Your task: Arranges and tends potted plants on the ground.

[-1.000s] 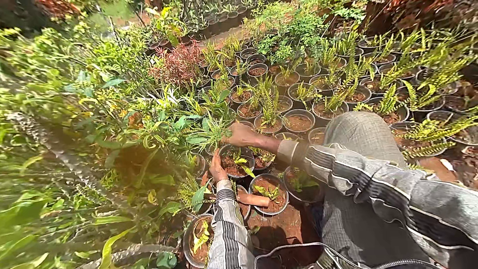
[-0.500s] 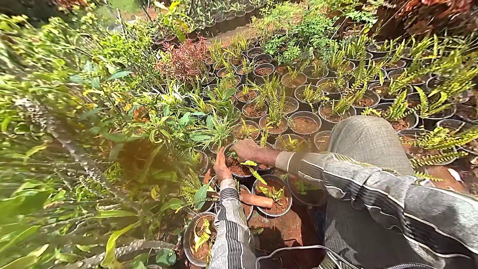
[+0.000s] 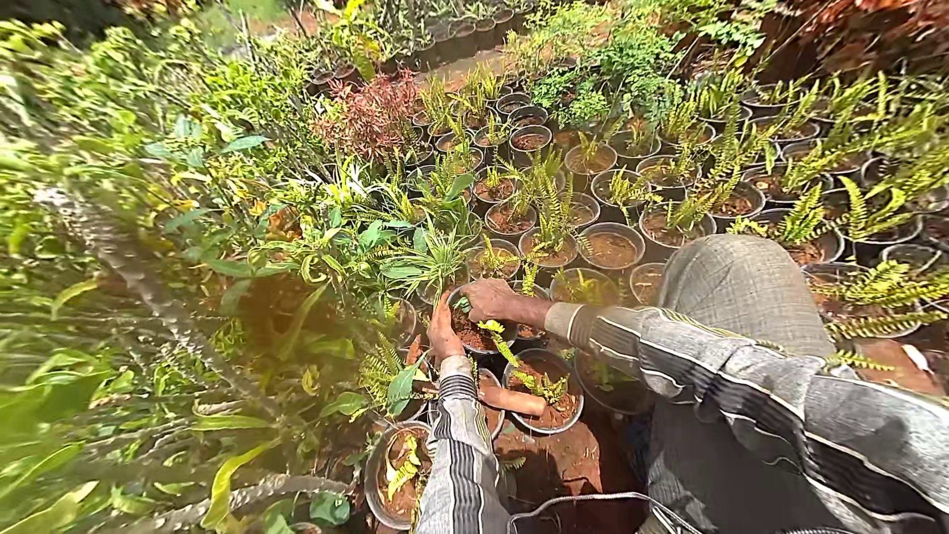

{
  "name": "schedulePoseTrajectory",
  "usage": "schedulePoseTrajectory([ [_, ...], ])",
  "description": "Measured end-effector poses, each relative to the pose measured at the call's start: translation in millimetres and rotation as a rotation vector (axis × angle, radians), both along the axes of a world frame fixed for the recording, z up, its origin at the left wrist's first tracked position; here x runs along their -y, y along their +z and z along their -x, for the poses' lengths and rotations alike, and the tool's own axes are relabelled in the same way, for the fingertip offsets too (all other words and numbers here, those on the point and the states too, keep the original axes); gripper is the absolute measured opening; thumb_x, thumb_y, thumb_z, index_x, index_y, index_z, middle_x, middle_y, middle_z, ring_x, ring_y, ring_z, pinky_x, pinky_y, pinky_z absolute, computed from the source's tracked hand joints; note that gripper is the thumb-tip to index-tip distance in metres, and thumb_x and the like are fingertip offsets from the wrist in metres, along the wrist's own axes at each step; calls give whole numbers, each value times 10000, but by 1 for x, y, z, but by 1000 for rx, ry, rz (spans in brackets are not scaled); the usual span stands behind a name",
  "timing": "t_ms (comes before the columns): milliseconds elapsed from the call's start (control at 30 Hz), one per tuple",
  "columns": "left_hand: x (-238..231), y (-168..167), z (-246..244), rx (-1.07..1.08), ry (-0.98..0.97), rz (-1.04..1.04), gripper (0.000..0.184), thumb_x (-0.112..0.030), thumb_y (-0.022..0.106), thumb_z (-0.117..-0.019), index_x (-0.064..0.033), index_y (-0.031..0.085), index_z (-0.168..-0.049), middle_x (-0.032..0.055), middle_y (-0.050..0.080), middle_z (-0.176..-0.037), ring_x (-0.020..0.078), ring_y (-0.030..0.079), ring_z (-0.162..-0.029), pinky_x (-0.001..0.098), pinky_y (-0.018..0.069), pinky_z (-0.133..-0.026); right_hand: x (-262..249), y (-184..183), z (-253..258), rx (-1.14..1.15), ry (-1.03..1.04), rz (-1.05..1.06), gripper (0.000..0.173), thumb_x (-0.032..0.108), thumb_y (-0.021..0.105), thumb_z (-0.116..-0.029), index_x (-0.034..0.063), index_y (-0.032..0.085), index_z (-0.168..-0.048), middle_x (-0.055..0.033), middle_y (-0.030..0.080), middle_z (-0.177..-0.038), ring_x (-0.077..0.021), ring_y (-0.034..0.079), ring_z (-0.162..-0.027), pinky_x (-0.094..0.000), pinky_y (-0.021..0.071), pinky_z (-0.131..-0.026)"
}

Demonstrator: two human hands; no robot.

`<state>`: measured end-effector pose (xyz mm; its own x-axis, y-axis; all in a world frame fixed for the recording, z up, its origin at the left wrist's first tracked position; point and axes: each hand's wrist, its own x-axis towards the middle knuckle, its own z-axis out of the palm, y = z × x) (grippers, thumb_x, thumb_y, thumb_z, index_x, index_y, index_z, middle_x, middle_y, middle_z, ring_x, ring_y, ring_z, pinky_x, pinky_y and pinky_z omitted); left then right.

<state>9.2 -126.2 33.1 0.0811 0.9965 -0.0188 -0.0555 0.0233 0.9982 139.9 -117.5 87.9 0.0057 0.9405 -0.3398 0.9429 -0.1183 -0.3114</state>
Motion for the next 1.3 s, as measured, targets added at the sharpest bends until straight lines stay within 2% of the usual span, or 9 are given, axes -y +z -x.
schedulePoseTrajectory([
  [167,-1,-4,0,8,-22,-18,446,-164,310,-1103,20,600,-1386,143,571,-1480,212,488,-1416,376,332,-1199,6,-7,5,94,94,-111,364,309,732,-903,15,691,-1114,-206,706,-1097,-399,674,-1062,-617,510,-829],
  [433,-1,-2,0,39,0,-13,425,-137,328,-1099,39,608,-1366,160,587,-1456,206,507,-1397,349,347,-1187,7,5,7,85,108,-119,382,299,760,-877,19,699,-1130,-208,711,-1094,-405,674,-1061,-623,503,-834],
  [667,-4,-6,1,21,-7,-54,426,-136,332,-1097,52,597,-1373,175,572,-1469,219,493,-1410,354,331,-1197,1,85,-15,-80,-7,-40,288,249,626,-978,26,686,-1150,-218,672,-1156,-408,639,-1115,-642,489,-869],
  [833,-5,-8,1,19,-14,-69,431,-127,318,-1099,56,593,-1375,178,583,-1455,216,512,-1394,343,341,-1194,11,136,-25,-177,-47,-239,240,178,644,-966,37,701,-1153,-199,688,-1115,-380,648,-1080,-612,490,-886],
  [900,-5,-6,1,15,-5,-53,427,-136,325,-1103,47,596,-1378,170,581,-1462,207,509,-1397,341,340,-1192,18,127,-20,-104,-78,-405,309,165,679,-883,82,700,-1180,-173,711,-1100,-376,669,-1073,-606,509,-850],
  [967,-3,-2,-1,27,30,-24,413,-123,344,-1103,69,583,-1378,194,578,-1455,213,515,-1386,338,346,-1182,24,92,-14,26,34,-429,332,169,752,-836,61,709,-1147,-182,722,-1075,-394,689,-1043,-618,526,-826],
  [1067,-1,0,-3,43,76,7,397,-109,366,-1104,109,564,-1369,237,565,-1445,239,515,-1375,337,348,-1175,30,44,-11,146,194,-14,323,237,707,-935,27,689,-1180,-220,697,-1095,-429,661,-1059,-647,496,-837],
  [1233,-4,-8,0,32,28,-52,418,-115,333,-1097,82,589,-1364,185,579,-1459,220,504,-1402,333,333,-1195,22,87,-28,-181,-88,-300,319,192,642,-935,60,698,-1220,-199,702,-1158,-393,653,-1129,-630,497,-890],
  [1300,-3,-7,1,28,37,-35,413,-117,339,-1101,75,589,-1367,180,577,-1462,215,503,-1404,331,325,-1199,27,80,-30,-184,-8,-388,330,159,665,-904,65,696,-1219,-189,713,-1136,-384,671,-1101,-616,510,-882],
])
